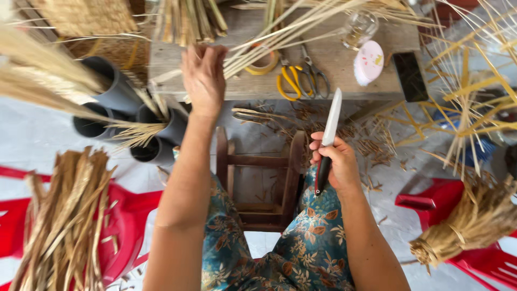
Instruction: The person sits on a low stool and splits thin bamboo strips with a knife, shaving and pointing the ends to form skewers. They use shears at the start, bend and peel the split strips, and set finished sticks aside while raw bundles remain on the chair and floor.
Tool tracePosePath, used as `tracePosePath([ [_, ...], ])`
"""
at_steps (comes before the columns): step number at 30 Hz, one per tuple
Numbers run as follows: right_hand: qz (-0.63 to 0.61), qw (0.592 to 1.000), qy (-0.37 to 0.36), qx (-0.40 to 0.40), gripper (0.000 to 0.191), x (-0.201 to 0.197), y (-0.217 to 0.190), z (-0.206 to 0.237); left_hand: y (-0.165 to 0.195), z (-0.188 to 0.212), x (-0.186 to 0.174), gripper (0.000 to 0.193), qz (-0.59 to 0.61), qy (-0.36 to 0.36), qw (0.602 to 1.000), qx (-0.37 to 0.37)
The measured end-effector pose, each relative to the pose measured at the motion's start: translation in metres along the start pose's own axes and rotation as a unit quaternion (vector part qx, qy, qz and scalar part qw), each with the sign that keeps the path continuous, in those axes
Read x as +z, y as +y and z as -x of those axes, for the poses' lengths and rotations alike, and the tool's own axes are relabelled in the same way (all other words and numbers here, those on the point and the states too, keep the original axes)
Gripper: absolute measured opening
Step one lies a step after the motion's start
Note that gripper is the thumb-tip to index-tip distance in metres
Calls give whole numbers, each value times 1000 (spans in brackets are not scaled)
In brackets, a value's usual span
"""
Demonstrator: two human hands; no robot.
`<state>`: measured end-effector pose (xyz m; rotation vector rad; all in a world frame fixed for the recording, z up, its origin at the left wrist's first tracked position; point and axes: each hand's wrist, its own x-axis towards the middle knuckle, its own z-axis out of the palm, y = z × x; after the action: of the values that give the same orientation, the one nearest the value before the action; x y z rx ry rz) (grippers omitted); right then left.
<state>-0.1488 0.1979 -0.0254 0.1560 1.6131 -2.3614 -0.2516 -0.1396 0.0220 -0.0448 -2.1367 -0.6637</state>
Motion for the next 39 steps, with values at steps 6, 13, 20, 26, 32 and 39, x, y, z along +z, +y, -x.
tracePosePath([
  [6, -32, 999, -32, 6, 30, 17, 18, 8, 60, 46, -107, 11, 80, 106, 988, -78],
  [13, 86, 987, -105, -83, 36, 51, 46, 22, 90, 120, -231, 9, 420, 177, 854, -251],
  [20, 57, 980, -189, -30, 40, 95, 36, 104, 100, 197, -303, 8, 545, 185, 750, -325],
  [26, -66, 937, -328, -105, 52, 111, 61, 181, 113, 248, -306, 9, 604, 95, 660, -436],
  [32, -50, 925, -338, -166, 31, 59, 68, 170, 151, 274, -313, 12, 660, 5, 614, -433],
  [39, -55, 916, -389, -81, 36, 4, 99, 147, 210, 285, -387, 19, 426, -138, 885, -130],
])
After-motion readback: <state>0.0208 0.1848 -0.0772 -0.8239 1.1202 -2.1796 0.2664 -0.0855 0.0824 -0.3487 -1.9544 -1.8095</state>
